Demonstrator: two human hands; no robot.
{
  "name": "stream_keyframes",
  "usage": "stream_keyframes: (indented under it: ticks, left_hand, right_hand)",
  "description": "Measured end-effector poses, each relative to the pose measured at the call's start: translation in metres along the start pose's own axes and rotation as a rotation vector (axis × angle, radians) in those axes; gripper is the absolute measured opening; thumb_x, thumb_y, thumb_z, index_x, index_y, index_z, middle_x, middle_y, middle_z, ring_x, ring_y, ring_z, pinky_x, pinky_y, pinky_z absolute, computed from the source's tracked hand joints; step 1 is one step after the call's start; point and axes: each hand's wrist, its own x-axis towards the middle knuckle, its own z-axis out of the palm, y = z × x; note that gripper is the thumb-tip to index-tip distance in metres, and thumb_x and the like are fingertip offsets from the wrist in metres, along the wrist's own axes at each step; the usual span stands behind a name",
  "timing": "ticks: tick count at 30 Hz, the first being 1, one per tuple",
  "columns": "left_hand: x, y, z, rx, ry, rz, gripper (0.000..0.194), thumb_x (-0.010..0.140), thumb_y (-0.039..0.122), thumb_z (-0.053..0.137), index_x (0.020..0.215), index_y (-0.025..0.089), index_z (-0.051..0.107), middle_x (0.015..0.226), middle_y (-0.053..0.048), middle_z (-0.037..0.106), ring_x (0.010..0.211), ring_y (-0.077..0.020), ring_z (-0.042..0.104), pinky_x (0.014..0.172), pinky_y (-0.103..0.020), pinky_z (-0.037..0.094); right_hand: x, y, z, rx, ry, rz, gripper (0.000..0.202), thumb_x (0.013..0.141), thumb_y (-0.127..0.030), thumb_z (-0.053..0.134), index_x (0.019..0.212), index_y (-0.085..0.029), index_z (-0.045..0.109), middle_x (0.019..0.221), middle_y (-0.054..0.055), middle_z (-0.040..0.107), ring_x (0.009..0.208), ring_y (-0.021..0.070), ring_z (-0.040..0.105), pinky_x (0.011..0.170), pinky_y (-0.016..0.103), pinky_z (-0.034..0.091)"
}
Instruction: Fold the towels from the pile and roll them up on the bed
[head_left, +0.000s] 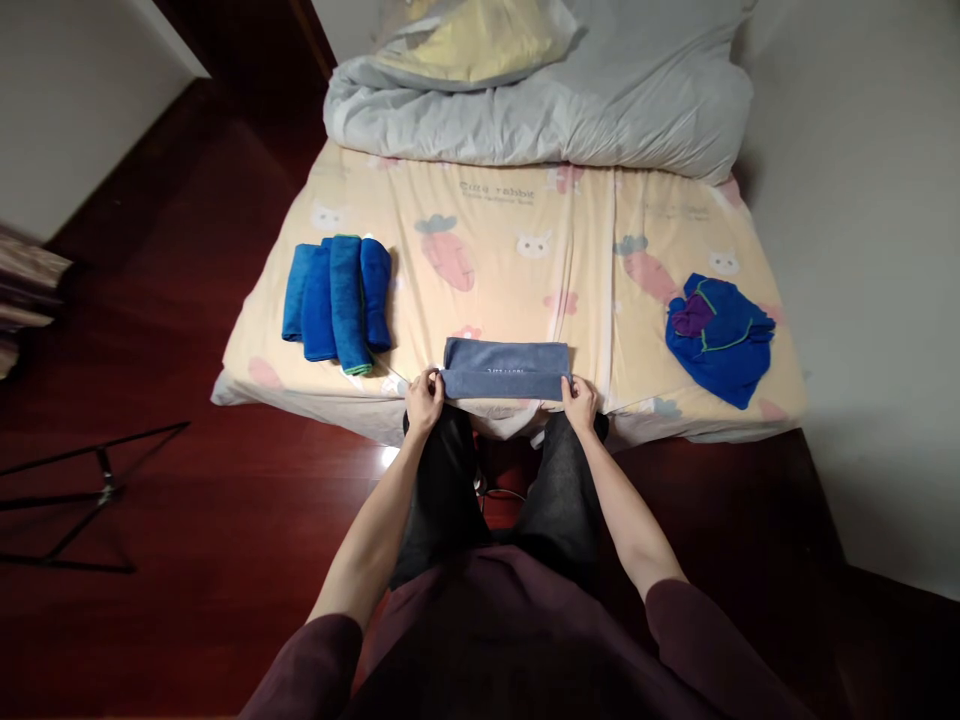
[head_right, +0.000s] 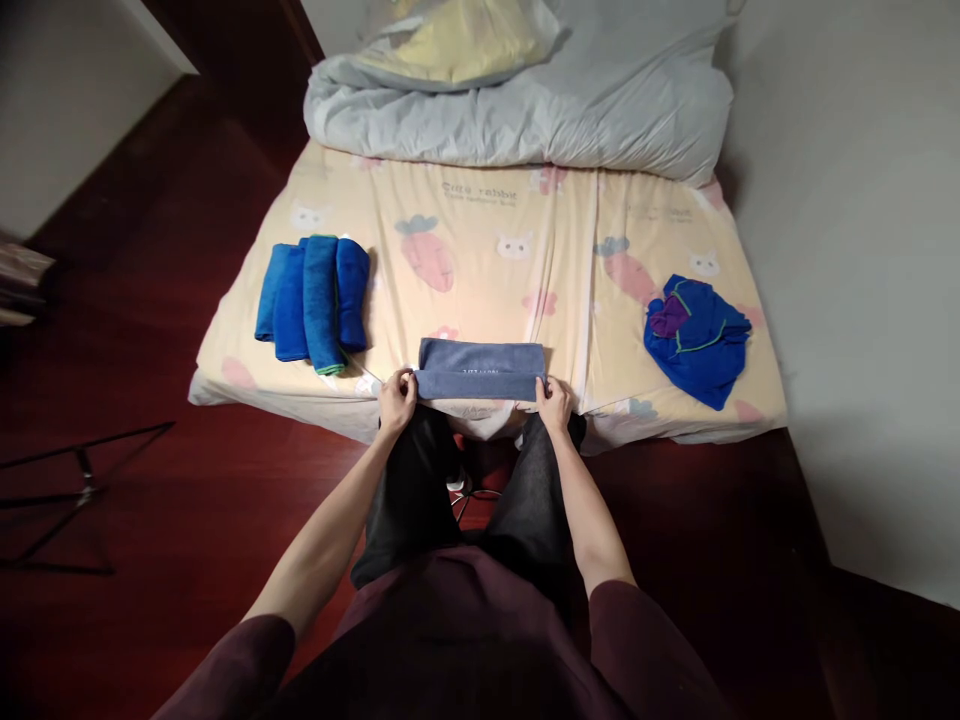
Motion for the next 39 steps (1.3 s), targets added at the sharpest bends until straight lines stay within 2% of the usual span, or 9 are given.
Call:
stream_keyframes:
  ticks: [4,8,13,15,19,23,30,36,39]
  left_hand:
    - [0.0,0.004,-0.001,0.06,0.105,-0.007,0.031,0.103,0.041,0.051,0.122,0.022,0.066,0.09,-0.009,0.071,0.099,-0.0297,0.065,0.096,-0.045,0.051]
    - [-0.003,0.004,-0.001,0.102,0.138,0.094,0.027,0.103,0.036,0.05,0.113,0.022,0.071,0.112,-0.013,0.072,0.111,-0.0313,0.061,0.101,-0.046,0.049]
    - [-0.006,0.007,-0.004,0.06,0.013,0.2,0.036,0.102,0.021,0.044,0.12,0.025,0.075,0.126,-0.009,0.074,0.119,-0.0295,0.058,0.109,-0.048,0.045]
    - [-0.005,0.009,-0.005,0.056,-0.025,0.197,0.04,0.1,0.018,0.043,0.126,0.024,0.074,0.128,-0.009,0.074,0.12,-0.0303,0.057,0.109,-0.05,0.044]
    - [-0.004,0.011,-0.007,0.037,-0.048,0.174,0.043,0.098,0.021,0.046,0.132,0.023,0.073,0.131,-0.008,0.074,0.123,-0.0306,0.057,0.112,-0.051,0.044]
    - [-0.006,0.011,-0.008,0.022,-0.074,0.171,0.048,0.091,0.024,0.052,0.136,0.023,0.07,0.135,-0.007,0.072,0.126,-0.0324,0.055,0.115,-0.053,0.042]
    - [-0.015,0.011,-0.008,0.056,-0.102,0.254,0.073,0.075,0.014,0.058,0.147,0.025,0.06,0.151,-0.005,0.062,0.136,-0.0359,0.048,0.12,-0.055,0.038]
    - [-0.015,0.004,-0.006,0.008,-0.081,0.206,0.067,0.079,0.01,0.053,0.144,0.026,0.064,0.147,-0.004,0.065,0.132,-0.0346,0.05,0.119,-0.056,0.039]
    - [-0.012,-0.002,-0.005,-0.067,-0.065,0.207,0.066,0.08,0.007,0.048,0.143,0.023,0.065,0.143,-0.006,0.067,0.127,-0.0317,0.051,0.117,-0.053,0.042]
  right_hand:
    - [-0.001,0.001,0.002,0.027,0.015,0.052,0.047,0.1,-0.06,0.052,0.1,-0.018,0.073,0.065,0.002,0.062,0.061,0.0192,0.058,0.068,0.031,0.051]
    - [-0.003,0.002,0.003,0.039,0.016,0.081,0.046,0.099,-0.059,0.055,0.114,-0.018,0.07,0.075,0.003,0.068,0.068,0.0209,0.066,0.074,0.033,0.055]
    - [-0.005,-0.001,0.001,0.013,0.064,-0.068,0.033,0.104,-0.044,0.05,0.108,-0.021,0.072,0.111,0.014,0.071,0.104,0.0253,0.07,0.095,0.039,0.058]
    - [-0.005,-0.002,0.0,0.012,0.045,-0.139,0.032,0.106,-0.037,0.048,0.105,-0.022,0.075,0.115,0.014,0.071,0.111,0.0258,0.068,0.101,0.042,0.056]
    - [-0.001,-0.001,-0.001,0.016,0.002,-0.223,0.034,0.106,-0.03,0.045,0.108,-0.023,0.078,0.112,0.012,0.076,0.111,0.0267,0.068,0.105,0.047,0.056]
    - [0.001,0.0,-0.003,0.028,-0.015,-0.238,0.038,0.106,-0.027,0.042,0.114,-0.022,0.079,0.114,0.012,0.077,0.113,0.0265,0.069,0.105,0.047,0.056]
    - [-0.01,-0.005,-0.017,-0.016,-0.104,-0.296,0.042,0.099,-0.024,0.049,0.135,-0.02,0.071,0.138,0.012,0.07,0.128,0.0287,0.062,0.114,0.05,0.05]
    - [-0.015,-0.004,-0.027,-0.064,-0.2,-0.316,0.062,0.085,-0.021,0.061,0.147,-0.019,0.06,0.15,0.012,0.062,0.136,0.0316,0.057,0.118,0.054,0.045]
    - [-0.013,-0.003,-0.027,-0.001,-0.194,-0.291,0.055,0.087,-0.018,0.056,0.142,-0.018,0.064,0.147,0.013,0.065,0.135,0.0286,0.058,0.119,0.051,0.045]
